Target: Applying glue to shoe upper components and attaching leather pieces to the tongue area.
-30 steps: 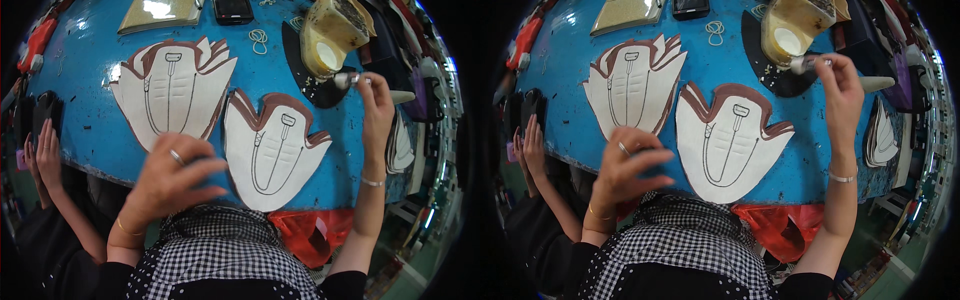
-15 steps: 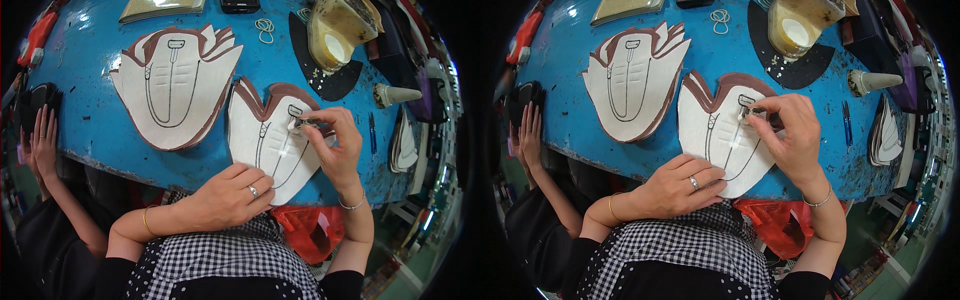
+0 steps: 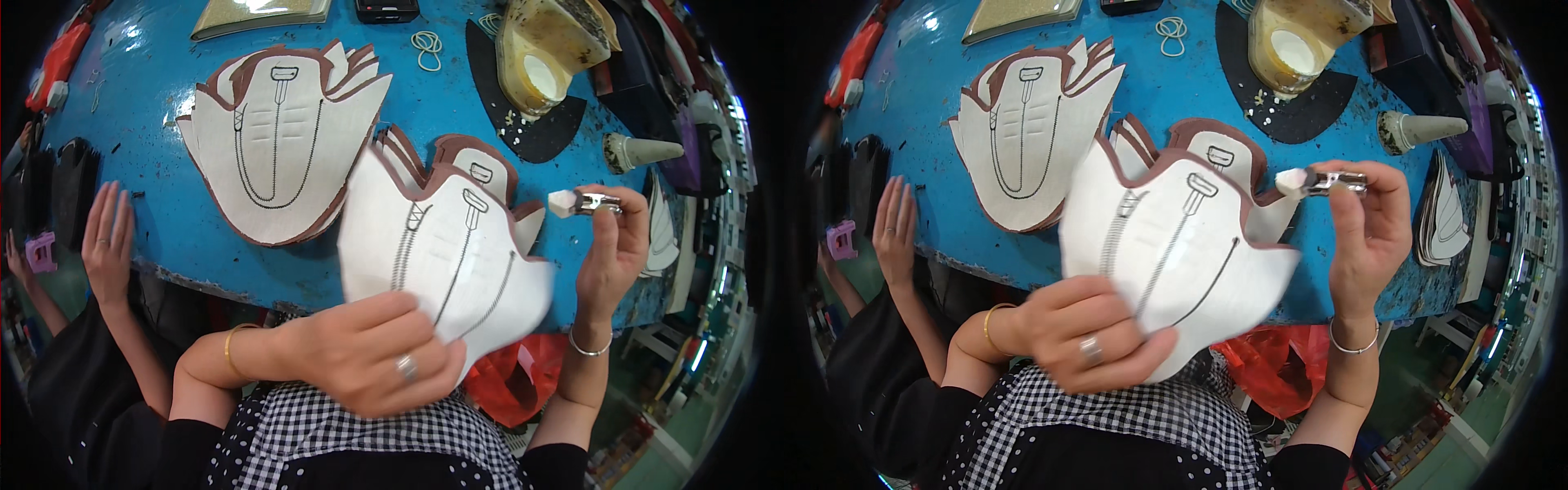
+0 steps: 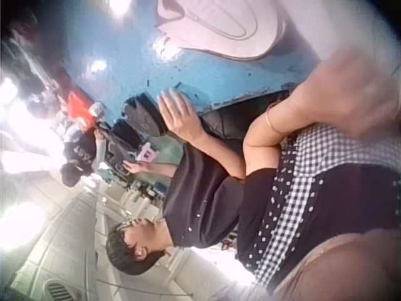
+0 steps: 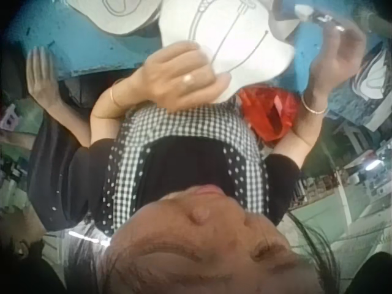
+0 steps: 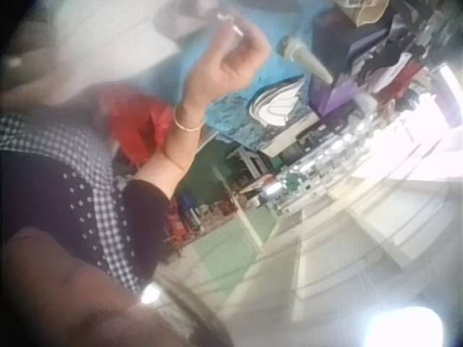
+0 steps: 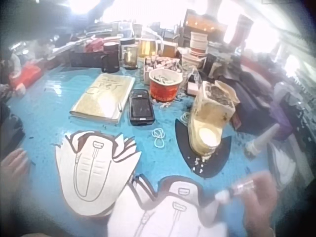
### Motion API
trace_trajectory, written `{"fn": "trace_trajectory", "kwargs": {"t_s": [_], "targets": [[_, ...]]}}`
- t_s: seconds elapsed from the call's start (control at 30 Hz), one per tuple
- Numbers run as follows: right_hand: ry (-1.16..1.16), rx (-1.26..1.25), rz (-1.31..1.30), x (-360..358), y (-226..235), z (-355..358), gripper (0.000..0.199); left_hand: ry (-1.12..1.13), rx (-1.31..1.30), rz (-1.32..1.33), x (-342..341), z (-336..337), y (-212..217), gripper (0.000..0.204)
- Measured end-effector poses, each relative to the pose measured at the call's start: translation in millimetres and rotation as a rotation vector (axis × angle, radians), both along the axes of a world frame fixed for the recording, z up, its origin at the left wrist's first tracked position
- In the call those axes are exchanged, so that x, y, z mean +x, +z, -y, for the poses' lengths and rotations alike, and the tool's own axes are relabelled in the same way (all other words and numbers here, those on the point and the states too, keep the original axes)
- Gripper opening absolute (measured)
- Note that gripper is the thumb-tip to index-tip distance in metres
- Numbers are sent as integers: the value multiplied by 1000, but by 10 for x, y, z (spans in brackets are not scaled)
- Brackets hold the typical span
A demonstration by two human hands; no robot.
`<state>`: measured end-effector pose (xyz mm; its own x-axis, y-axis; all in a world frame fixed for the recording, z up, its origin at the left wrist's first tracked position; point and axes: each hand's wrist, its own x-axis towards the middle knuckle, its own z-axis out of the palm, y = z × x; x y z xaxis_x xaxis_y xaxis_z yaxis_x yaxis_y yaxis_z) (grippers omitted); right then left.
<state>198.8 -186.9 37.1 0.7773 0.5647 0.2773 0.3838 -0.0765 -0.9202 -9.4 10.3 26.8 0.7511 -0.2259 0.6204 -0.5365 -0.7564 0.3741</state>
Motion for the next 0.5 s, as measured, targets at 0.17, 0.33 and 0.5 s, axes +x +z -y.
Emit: {"fn": "trace_trajectory", "kwargs": {"t_s": [0.17,0.33,0.5], "targets": [[79,-112,-96,-58,-83,34,15,423,91,61,-264,-441,221,32],[194,-310,54,-183,-213,-140,16,374,-11,-318,-102,-578,34,37],[376,-384,344,-121,-237,-308,18,4,-160,-414,17,89,-323,42]]}}
